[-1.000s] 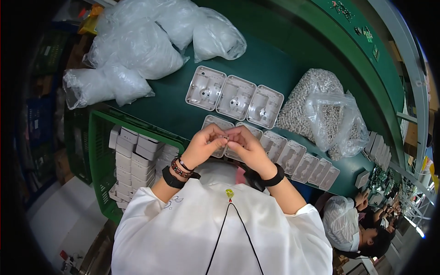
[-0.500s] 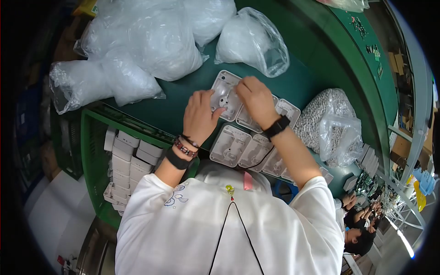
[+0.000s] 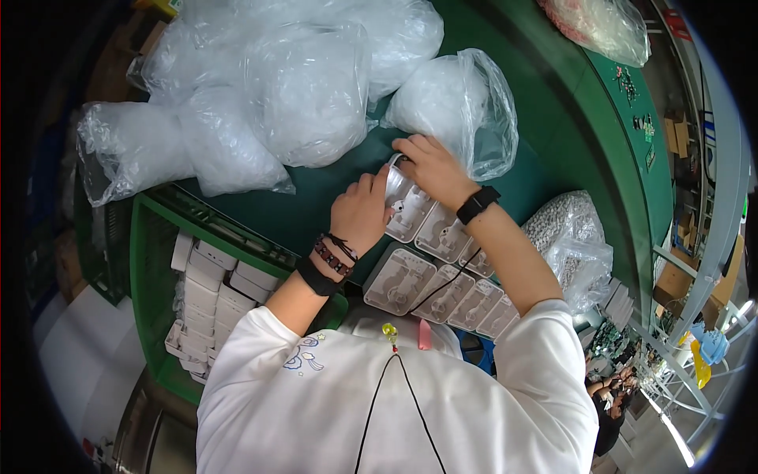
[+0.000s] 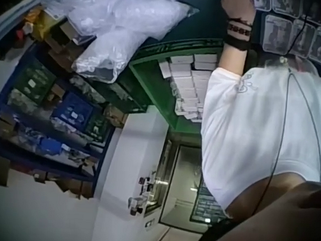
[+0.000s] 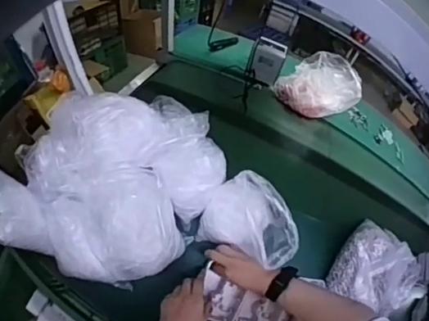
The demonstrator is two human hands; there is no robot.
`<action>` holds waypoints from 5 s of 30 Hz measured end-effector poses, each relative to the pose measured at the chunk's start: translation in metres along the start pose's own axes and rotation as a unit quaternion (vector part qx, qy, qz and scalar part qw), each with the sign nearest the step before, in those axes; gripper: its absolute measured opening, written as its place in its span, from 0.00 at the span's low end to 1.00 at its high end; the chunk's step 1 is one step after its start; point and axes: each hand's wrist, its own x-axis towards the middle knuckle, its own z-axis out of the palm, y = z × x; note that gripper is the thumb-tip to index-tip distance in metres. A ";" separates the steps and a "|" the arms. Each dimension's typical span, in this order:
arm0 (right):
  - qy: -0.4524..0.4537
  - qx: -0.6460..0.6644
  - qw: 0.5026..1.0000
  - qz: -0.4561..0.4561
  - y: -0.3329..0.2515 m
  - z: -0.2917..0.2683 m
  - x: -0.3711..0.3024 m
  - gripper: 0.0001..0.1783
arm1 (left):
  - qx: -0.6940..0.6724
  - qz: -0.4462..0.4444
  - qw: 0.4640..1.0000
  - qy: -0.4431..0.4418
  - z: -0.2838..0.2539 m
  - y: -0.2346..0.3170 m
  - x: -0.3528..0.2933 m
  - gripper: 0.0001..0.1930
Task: Assembling small white electronic components into clear plastic housings on a production line.
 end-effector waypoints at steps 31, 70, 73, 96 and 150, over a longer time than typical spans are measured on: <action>0.218 -0.087 0.654 0.719 -0.170 0.057 -0.473 0.22 | 0.122 0.020 0.964 -0.236 0.040 0.029 -0.081 0.20; 0.325 0.002 0.638 0.698 -0.078 0.111 -0.736 0.36 | 0.195 -0.382 0.901 0.067 0.208 0.170 -0.124 0.40; 0.390 0.037 0.645 0.656 -0.088 0.115 -0.715 0.50 | 0.180 -0.383 0.903 0.080 0.209 0.180 -0.124 0.42; 0.107 0.019 0.619 0.778 -0.001 0.090 -0.858 0.58 | 0.232 -0.366 0.892 0.130 0.223 0.134 -0.116 0.37; 0.164 0.077 0.603 0.777 -0.114 0.096 -0.614 0.54 | 0.153 0.093 0.938 -0.297 0.263 0.311 -0.113 0.19</action>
